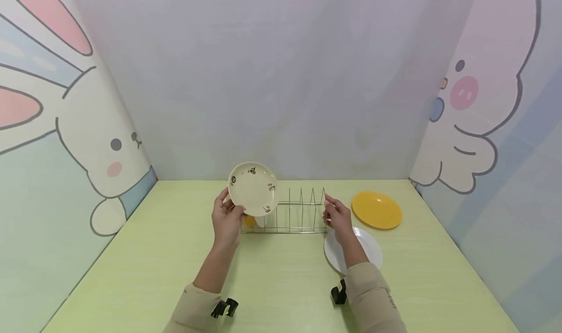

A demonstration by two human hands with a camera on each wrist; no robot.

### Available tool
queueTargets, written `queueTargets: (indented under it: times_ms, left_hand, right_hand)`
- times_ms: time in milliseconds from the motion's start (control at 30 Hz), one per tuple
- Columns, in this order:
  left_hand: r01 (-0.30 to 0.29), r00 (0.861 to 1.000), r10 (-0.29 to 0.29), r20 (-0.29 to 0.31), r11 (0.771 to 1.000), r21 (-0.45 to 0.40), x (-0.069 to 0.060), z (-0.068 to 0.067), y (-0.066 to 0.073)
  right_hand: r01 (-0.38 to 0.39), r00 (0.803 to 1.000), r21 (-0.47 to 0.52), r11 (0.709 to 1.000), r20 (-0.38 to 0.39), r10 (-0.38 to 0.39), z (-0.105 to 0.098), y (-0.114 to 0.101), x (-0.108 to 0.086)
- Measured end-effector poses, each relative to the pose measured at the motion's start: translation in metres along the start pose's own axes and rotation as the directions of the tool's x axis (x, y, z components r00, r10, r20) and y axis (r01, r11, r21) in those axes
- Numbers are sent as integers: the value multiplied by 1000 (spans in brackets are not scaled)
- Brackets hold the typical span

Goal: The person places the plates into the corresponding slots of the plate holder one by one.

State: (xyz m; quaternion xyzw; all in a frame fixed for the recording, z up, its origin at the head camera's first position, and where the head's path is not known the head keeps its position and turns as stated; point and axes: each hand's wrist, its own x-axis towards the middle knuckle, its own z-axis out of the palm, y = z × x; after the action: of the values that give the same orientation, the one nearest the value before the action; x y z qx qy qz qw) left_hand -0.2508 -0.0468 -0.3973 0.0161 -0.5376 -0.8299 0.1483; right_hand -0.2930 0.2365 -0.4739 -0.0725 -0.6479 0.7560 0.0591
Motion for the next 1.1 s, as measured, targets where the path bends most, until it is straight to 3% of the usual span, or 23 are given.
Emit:
queueTargets:
  times_ms: [133,300,400,567,800,1100]
  left_hand:
    - [-44,998,45,-39,999,18,4,5,-4]
    - [-84,990,99,-101,986,141,6,11,-13]
    - [-111,983,138,-118,971,213,6,15,-19]
    - [-138,976,176,-131,957,255,4,20,-27]
    - [-200,971,229,-74,937,285,2,24,-36]
    - [-288,952,305,13,886,364,-3,26,-50]
  right_hand:
    - [-11,1000,4,1000,-8,11,1,0,1]
    - [-13,1000,3,1000,-11,13,3,0,2]
    - [-10,1000,-3,1000,-7,10,3,0,2]
    - [-17,1000,-1,1000,-7,17,4,0,1]
    - [-21,1000,1,1000,-7,21,4,-1,1]
    - [-22,1000,2,1000,-1,22,1,-2,0]
